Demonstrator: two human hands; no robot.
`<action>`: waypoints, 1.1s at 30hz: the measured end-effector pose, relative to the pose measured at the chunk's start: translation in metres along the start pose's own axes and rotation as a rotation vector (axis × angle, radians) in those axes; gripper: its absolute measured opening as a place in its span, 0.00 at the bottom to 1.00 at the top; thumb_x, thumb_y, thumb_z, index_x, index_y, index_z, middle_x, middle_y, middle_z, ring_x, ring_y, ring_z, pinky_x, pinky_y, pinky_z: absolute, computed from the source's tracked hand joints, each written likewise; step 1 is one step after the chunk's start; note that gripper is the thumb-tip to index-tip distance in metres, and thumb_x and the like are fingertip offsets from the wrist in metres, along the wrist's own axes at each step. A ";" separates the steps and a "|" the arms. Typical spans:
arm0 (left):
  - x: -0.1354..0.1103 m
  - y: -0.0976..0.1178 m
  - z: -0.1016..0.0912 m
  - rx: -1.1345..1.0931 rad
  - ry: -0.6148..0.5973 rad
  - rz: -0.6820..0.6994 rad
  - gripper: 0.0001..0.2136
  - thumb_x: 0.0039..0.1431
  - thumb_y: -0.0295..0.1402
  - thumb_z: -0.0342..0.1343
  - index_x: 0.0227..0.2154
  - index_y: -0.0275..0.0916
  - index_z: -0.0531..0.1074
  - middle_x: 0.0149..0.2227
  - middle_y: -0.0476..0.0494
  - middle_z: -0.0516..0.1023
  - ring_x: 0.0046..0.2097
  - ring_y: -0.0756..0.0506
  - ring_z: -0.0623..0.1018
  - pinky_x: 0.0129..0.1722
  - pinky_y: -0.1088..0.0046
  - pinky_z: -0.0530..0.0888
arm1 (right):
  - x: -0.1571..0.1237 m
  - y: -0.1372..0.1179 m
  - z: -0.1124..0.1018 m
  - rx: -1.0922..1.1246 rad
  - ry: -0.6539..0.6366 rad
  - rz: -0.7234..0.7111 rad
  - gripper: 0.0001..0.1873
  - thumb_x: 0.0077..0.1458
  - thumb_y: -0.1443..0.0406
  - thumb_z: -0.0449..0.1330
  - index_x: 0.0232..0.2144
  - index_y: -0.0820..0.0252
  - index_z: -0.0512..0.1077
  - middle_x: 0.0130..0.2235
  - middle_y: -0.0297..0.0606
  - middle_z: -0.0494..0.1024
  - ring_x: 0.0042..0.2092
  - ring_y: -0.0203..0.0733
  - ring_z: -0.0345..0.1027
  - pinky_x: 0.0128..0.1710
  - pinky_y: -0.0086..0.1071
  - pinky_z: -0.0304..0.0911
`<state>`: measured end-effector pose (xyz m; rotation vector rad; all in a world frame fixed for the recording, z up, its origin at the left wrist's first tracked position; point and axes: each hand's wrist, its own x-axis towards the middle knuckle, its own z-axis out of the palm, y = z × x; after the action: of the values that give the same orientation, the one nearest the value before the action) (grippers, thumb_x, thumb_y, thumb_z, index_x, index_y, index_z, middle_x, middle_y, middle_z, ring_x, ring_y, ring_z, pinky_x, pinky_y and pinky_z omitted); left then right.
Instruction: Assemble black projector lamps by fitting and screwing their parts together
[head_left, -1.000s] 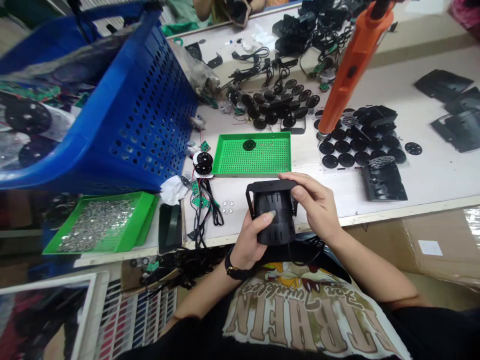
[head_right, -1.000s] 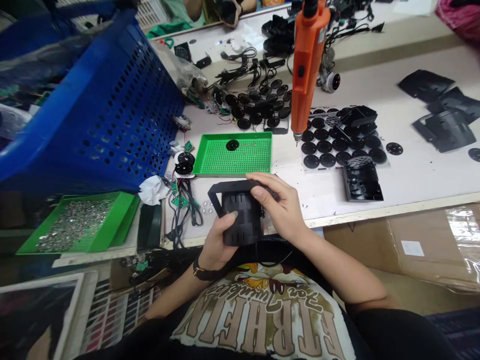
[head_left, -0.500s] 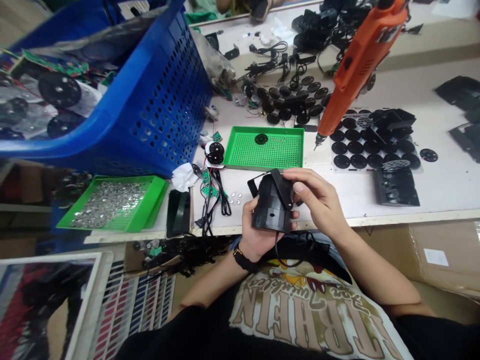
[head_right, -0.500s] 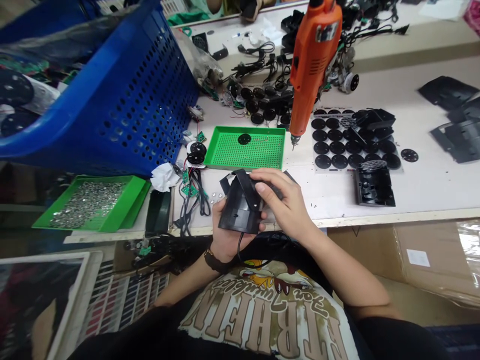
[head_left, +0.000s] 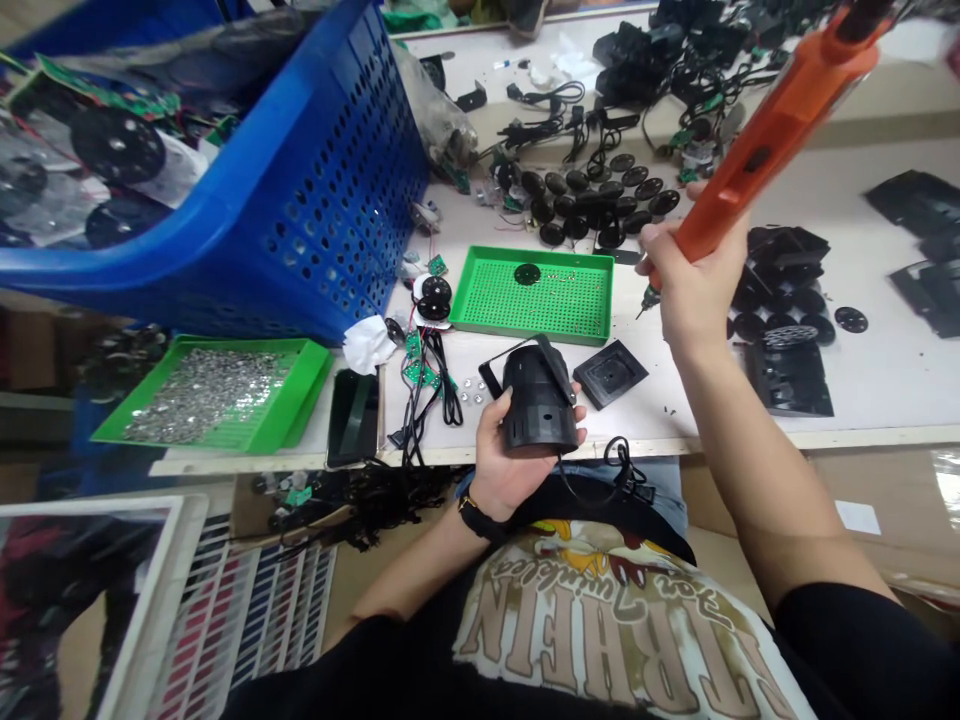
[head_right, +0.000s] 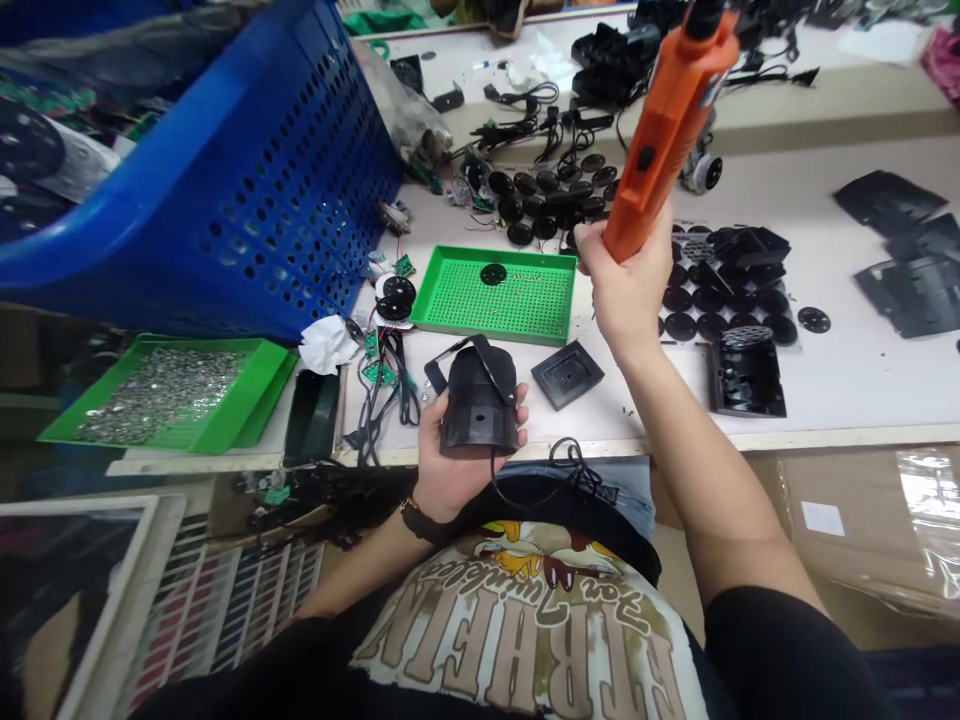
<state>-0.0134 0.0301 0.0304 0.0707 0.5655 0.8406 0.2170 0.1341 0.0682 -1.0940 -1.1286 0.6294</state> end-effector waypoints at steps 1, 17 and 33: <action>0.000 0.001 -0.002 -0.006 0.001 0.000 0.29 0.49 0.46 0.68 0.51 0.33 0.77 0.52 0.35 0.82 0.45 0.40 0.83 0.44 0.64 0.79 | -0.001 -0.005 0.006 0.067 0.108 -0.019 0.24 0.55 0.60 0.69 0.50 0.47 0.63 0.33 0.26 0.73 0.26 0.34 0.64 0.30 0.35 0.66; 0.011 -0.005 -0.013 -0.018 -0.034 -0.036 0.26 0.48 0.51 0.65 0.43 0.35 0.80 0.48 0.37 0.85 0.41 0.40 0.84 0.42 0.65 0.80 | -0.088 -0.071 0.049 0.536 0.092 -0.117 0.11 0.62 0.58 0.62 0.47 0.41 0.69 0.21 0.22 0.60 0.16 0.32 0.55 0.16 0.31 0.62; 0.003 0.001 0.001 -0.055 -0.004 -0.043 0.22 0.55 0.48 0.59 0.41 0.32 0.78 0.45 0.34 0.85 0.37 0.40 0.84 0.36 0.66 0.79 | -0.086 -0.073 0.052 0.609 -0.013 -0.175 0.09 0.62 0.62 0.62 0.45 0.43 0.70 0.19 0.20 0.61 0.14 0.31 0.54 0.13 0.27 0.56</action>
<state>-0.0115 0.0332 0.0300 0.0097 0.5380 0.8139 0.1308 0.0519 0.1028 -0.4659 -0.9392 0.7735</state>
